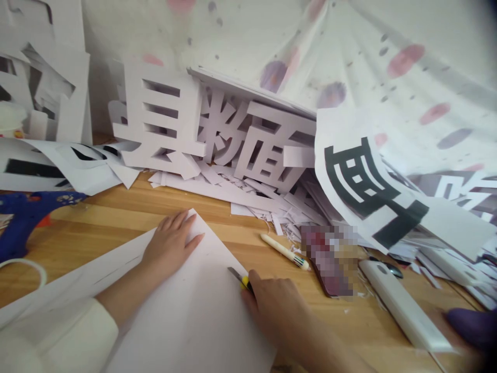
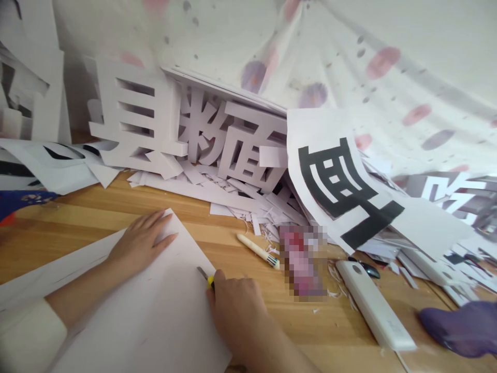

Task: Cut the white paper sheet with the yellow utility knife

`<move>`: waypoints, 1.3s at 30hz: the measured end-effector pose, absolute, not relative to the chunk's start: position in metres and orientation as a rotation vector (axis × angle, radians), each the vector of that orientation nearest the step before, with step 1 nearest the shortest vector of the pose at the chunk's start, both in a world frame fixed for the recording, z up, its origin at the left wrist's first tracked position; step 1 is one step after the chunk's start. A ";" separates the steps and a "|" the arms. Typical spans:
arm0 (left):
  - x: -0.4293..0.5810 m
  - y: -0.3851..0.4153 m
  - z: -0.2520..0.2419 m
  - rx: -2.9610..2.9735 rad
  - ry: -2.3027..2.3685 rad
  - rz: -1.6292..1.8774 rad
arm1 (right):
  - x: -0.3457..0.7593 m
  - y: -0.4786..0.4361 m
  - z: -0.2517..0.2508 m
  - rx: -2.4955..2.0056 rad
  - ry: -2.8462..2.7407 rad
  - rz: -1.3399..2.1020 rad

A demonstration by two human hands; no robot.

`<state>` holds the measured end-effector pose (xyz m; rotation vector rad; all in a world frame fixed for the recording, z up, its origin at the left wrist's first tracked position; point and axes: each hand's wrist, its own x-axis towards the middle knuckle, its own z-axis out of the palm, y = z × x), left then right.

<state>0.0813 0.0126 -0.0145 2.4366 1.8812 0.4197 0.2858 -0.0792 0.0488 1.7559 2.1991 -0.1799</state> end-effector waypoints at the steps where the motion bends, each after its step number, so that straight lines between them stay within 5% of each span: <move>1: 0.082 0.012 -0.015 2.446 1.880 0.422 | 0.284 -0.079 0.049 1.753 2.199 -0.180; 19: 0.078 0.015 -0.012 2.439 1.851 0.459 | 0.282 -0.077 0.077 1.444 2.215 -0.076; 39: 0.080 0.016 -0.010 2.366 1.873 0.386 | 0.352 -0.148 0.038 1.611 2.154 -0.151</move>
